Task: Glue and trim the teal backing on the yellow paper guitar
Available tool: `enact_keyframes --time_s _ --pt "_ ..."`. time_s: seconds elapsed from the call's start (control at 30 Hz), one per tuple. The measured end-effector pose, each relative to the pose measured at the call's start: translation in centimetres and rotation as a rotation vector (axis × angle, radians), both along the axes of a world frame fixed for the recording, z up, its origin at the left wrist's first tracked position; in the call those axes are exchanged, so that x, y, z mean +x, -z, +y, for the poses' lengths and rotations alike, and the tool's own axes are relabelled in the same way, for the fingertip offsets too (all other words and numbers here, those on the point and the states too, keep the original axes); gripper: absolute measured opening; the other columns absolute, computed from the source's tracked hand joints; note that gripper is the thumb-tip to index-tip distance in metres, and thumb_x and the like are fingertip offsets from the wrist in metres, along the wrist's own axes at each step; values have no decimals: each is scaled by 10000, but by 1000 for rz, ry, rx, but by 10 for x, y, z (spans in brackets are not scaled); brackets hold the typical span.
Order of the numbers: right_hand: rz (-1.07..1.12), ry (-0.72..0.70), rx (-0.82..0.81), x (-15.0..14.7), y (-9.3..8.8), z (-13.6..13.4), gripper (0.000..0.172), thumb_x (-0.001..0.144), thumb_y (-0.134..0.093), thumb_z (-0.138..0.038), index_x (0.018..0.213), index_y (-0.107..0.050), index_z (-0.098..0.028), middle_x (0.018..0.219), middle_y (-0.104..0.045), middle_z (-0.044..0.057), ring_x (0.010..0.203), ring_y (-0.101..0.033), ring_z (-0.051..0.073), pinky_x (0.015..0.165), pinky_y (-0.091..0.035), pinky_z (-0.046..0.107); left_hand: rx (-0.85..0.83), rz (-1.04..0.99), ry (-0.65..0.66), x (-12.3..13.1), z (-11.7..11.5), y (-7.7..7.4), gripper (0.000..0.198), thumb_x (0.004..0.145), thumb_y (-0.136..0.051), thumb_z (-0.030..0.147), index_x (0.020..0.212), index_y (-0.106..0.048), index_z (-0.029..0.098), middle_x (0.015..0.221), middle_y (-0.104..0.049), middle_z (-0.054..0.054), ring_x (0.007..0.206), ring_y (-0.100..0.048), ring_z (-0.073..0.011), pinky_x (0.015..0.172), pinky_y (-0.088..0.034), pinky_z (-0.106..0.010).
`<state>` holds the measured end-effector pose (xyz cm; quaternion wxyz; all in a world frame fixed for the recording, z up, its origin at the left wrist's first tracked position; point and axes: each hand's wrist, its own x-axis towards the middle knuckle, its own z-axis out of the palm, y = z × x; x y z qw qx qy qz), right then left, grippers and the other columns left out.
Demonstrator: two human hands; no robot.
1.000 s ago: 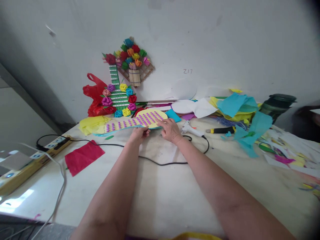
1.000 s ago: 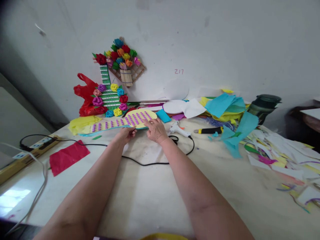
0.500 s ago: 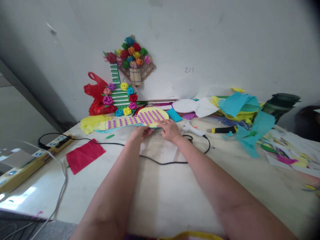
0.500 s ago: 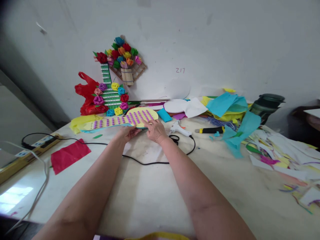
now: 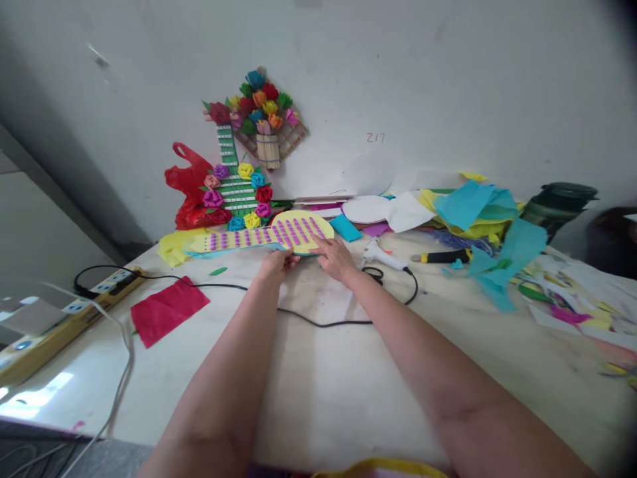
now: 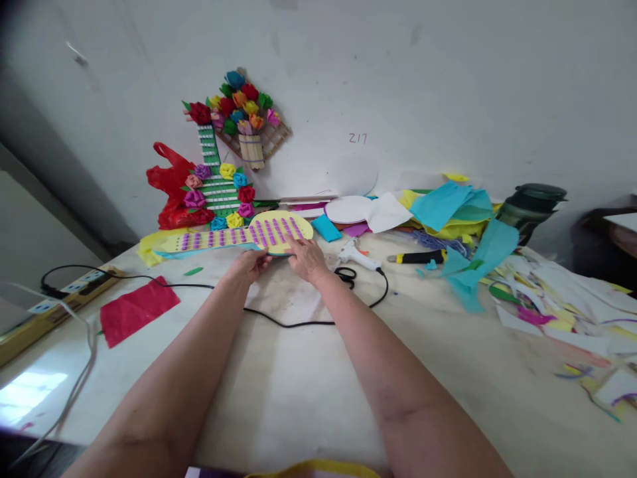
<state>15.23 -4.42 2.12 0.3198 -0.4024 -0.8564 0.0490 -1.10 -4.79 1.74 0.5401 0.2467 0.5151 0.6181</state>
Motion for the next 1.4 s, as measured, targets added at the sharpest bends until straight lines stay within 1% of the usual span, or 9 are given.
enact_keyframes --time_s 0.1,0.23,0.43,0.63,0.8,0.9,0.97,1.13,1.4 --pt "119 24 -76 2 -2 3 642 705 -386 -88 1340 -415 -179 983 -694 2 1079 -507 210 894 -369 340 -20 22 -5 1 -2 -2 41 768 -546 61 760 -534 100 529 -600 -41 391 -542 -89 356 -400 -157" --pt "205 32 -43 5 -3 5 643 699 -375 -96 1335 -419 -179 1008 -687 -14 1057 -517 198 903 -366 326 -33 29 13 3 -3 -5 46 774 -538 60 763 -534 105 525 -598 -33 404 -554 -96 368 -409 -165" --pt "108 50 22 5 -2 5 659 681 -391 -81 1333 -425 -172 931 -706 -14 1028 -507 215 895 -350 333 -49 12 22 3 -4 -5 51 767 -550 67 777 -528 111 543 -602 -34 402 -561 -104 364 -402 -166" --pt "2 52 84 3 -3 2 643 701 -397 -77 1341 -417 -142 917 -707 21 996 -505 230 877 -346 342 -45 49 38 4 -4 -6 39 795 -501 84 797 -537 102 539 -612 -36 370 -510 -79 348 -394 -168" --pt "23 52 52 2 -4 2 639 700 -397 -76 1334 -430 -148 906 -707 18 1001 -498 234 882 -340 347 -20 56 40 5 -6 -7 48 798 -498 80 776 -524 114 538 -610 -38 361 -497 -73 343 -379 -163" --pt "81 91 38 3 -4 3 644 699 -380 -81 1333 -432 -182 972 -692 -5 980 -500 225 863 -357 336 -20 60 49 5 -7 -7 52 799 -499 76 774 -527 113 540 -612 -44 368 -514 -83 355 -391 -169" --pt "91 81 52 3 -4 3 651 692 -379 -81 1333 -431 -182 1007 -682 -12 980 -498 218 867 -355 330 -19 59 52 6 -8 -8 53 794 -507 74 767 -534 111 537 -612 -47 372 -520 -87 359 -393 -170" --pt "-4 11 63 0 -5 0 641 693 -402 -78 1331 -429 -138 949 -700 7 1014 -484 225 895 -331 347 -18 60 61 5 -6 -6 78 794 -507 84 743 -540 132 513 -607 -29 379 -516 -86 363 -391 -168" --pt "-43 8 78 -3 -7 -4 608 720 -398 -77 1325 -432 -129 981 -692 28 1037 -485 215 888 -324 340 0 72 71 5 -8 -5 55 807 -490 75 798 -518 121 513 -595 -18 383 -525 -87 389 -413 -173"
